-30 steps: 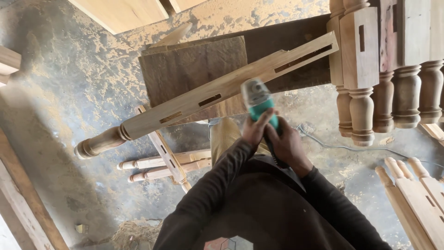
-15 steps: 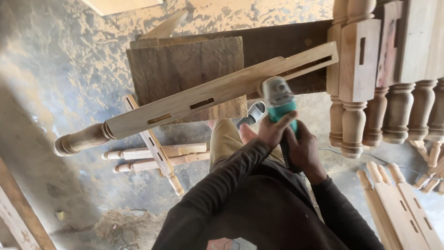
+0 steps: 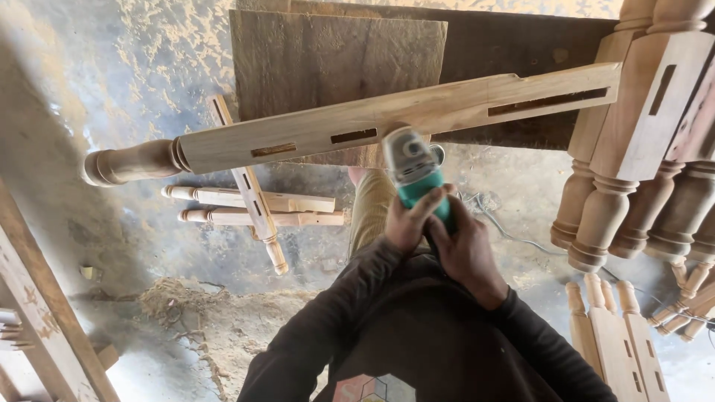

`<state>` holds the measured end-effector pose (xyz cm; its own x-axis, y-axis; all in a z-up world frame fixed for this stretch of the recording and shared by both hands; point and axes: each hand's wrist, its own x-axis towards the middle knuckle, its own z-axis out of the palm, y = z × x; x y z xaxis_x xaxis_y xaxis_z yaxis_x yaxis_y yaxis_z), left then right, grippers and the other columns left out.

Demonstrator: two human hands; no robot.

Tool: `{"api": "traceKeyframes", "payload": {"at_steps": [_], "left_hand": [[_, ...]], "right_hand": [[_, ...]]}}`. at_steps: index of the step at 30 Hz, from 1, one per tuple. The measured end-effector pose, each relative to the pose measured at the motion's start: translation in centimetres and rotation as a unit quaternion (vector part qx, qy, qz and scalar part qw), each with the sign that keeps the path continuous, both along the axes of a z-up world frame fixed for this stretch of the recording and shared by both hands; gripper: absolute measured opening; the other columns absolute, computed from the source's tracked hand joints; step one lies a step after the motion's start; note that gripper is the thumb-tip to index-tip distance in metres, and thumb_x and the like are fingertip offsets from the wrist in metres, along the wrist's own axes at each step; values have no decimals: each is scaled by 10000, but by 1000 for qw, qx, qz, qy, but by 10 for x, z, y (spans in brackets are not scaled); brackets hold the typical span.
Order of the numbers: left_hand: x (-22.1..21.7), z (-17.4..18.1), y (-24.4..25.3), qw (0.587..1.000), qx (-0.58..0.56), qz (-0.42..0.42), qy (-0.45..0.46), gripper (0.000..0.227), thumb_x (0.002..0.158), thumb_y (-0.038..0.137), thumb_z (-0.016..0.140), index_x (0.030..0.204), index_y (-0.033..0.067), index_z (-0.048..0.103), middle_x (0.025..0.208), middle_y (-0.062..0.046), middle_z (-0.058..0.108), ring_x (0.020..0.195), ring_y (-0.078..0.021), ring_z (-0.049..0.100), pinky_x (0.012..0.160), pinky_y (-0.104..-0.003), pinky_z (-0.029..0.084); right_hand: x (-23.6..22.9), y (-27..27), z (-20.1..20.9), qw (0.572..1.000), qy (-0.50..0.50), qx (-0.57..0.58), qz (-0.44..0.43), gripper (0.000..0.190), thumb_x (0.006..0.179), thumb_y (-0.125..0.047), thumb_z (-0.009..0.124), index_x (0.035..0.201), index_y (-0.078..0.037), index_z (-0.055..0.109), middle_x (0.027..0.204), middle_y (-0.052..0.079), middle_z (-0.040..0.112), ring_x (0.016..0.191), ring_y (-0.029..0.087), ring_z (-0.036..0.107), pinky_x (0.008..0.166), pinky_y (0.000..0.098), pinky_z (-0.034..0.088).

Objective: The person uses a handheld angle grinder to smooth and shape a long, cylindrical wooden piece, likely a baluster or newel post. They hold the wood steady with one hand while operating the grinder with the other, moving the tool along the length of the wood to refine its surface.

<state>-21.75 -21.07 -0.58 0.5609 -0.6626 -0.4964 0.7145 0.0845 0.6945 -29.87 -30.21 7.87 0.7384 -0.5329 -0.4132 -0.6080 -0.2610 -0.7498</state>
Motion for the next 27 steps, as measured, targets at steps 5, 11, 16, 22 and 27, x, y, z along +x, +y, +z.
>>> {"api": "traceKeyframes", "payload": {"at_steps": [5,11,16,22,27], "left_hand": [[4,3,28,996,9,73,47,565,959,352,737,1328,-40,563,1236,-220,709,1129,-276,711,956,-388,602],[-18,2,-18,996,0,77,36,546,948,362,728,1300,-27,577,1177,-214,722,1029,-278,729,879,-410,620],[-36,-4,-69,995,32,-96,26,571,882,498,751,1164,7,677,1087,-178,744,943,-255,746,825,-388,643],[-8,15,-72,965,83,-233,-93,704,813,668,701,1127,39,742,956,-141,787,885,-217,774,778,-348,616],[17,23,-30,976,99,-192,-30,695,781,622,767,1114,14,721,998,-147,787,915,-220,773,802,-349,615]], "right_hand": [[26,6,14,997,-44,9,59,450,973,-298,670,1319,-23,582,954,244,741,875,416,749,689,459,595],[-5,-23,3,999,11,-12,48,427,966,-294,669,1296,-28,610,920,233,744,834,373,756,682,440,585],[-46,-44,-9,998,21,-38,-48,341,1035,-289,595,1225,-11,645,926,197,750,819,262,756,679,391,569],[-44,-30,-11,987,-24,-66,-142,329,1117,-281,525,1219,12,633,996,154,743,900,174,682,748,349,532],[-18,10,-8,989,16,-61,-137,304,1084,-284,542,1151,-5,642,910,162,726,835,187,685,717,365,529]]}}
